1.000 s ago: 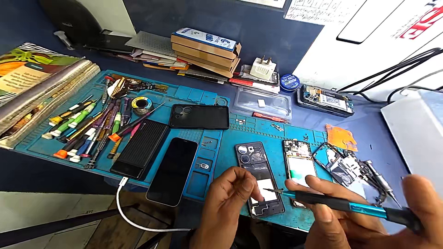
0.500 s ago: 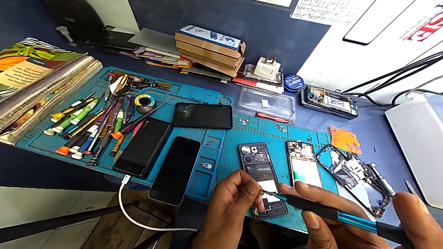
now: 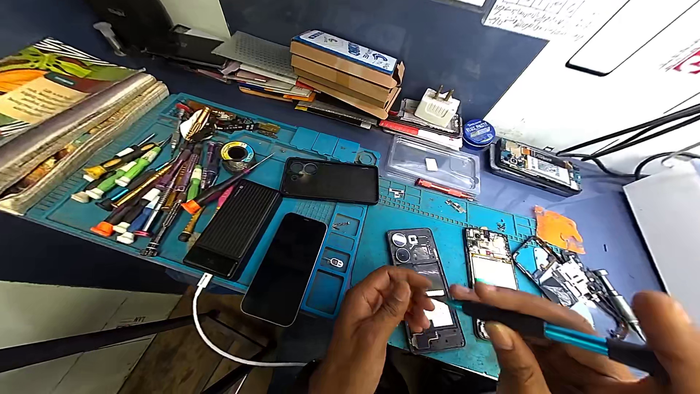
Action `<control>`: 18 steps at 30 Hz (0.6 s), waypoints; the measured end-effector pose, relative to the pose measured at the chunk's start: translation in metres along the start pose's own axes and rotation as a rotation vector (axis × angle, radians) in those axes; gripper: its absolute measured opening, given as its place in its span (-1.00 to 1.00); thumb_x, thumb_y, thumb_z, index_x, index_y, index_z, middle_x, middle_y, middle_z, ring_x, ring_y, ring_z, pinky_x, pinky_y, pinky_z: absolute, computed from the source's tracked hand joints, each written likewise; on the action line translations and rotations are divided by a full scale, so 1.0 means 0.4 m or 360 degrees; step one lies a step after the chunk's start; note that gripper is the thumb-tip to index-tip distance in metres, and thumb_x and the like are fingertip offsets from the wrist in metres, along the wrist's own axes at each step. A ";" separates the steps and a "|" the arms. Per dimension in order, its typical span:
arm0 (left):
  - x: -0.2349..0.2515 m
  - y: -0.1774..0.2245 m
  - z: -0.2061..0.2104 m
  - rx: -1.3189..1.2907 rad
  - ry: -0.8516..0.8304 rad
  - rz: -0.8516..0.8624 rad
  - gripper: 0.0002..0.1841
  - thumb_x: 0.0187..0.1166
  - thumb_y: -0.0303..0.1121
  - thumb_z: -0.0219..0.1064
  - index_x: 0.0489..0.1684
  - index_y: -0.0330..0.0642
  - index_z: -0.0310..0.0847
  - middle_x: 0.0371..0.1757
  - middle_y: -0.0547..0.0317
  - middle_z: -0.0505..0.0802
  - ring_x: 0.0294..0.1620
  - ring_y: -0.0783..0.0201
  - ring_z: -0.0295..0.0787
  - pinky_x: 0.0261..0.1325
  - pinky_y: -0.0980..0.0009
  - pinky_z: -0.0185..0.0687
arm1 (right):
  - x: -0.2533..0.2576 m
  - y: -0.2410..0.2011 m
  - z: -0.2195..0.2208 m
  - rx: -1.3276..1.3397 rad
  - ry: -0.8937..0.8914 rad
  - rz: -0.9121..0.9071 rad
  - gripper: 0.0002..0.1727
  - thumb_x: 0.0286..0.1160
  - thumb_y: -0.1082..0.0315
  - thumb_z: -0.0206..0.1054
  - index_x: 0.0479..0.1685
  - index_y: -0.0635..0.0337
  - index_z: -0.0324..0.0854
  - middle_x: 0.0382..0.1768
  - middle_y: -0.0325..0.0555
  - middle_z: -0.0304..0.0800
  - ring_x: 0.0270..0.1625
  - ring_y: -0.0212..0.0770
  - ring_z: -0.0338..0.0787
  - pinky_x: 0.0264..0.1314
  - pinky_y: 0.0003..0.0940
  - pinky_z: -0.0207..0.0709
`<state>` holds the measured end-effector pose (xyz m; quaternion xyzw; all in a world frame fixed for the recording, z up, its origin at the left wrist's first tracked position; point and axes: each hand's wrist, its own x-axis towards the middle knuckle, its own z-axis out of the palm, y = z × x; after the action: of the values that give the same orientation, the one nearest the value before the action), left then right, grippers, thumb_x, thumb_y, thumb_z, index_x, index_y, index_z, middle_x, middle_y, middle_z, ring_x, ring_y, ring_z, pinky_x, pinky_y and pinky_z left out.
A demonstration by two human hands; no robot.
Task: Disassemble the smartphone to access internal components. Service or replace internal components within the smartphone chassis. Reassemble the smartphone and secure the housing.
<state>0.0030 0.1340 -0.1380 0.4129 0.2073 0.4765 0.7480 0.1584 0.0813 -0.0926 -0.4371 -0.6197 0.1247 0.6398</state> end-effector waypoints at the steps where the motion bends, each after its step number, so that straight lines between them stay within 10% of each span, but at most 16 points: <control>1: 0.003 -0.009 -0.009 0.0114 -0.0018 0.0047 -0.61 0.88 -0.31 -0.08 0.28 -0.43 0.58 -0.07 -0.06 0.83 -0.11 0.20 0.81 0.09 0.27 0.77 | 0.014 0.007 0.005 -0.0027 0.0048 -0.0010 -0.24 0.56 0.44 0.42 0.72 -0.29 0.22 0.12 -0.22 0.90 0.11 -0.06 0.92 0.16 -0.20 0.87; 7: -0.015 -0.091 -0.022 0.1628 -0.0127 0.0713 -0.63 0.83 -0.18 0.08 0.09 -0.13 0.83 0.20 0.12 0.87 0.42 0.20 0.71 0.55 0.23 0.57 | 0.114 0.127 0.046 -0.0311 -0.0217 0.0113 -0.23 0.57 0.54 0.32 0.80 0.12 0.11 0.15 -0.06 0.84 0.09 -0.09 0.90 0.12 -0.15 0.86; 18: -0.017 -0.107 -0.028 0.1783 -0.0235 0.0831 -0.68 0.77 -0.19 0.16 0.05 -0.13 0.83 0.16 0.17 0.89 0.48 0.15 0.67 0.71 0.20 0.41 | 0.126 0.198 0.076 -0.0496 -0.0409 0.0173 -0.27 0.57 0.56 0.29 0.78 0.16 0.17 0.13 -0.09 0.87 0.09 -0.18 0.90 0.14 -0.22 0.86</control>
<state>0.0151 0.1240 -0.1799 0.8116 0.2656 0.4328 0.2889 0.1713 0.1755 -0.1194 -0.5439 -0.6836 0.1164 0.4725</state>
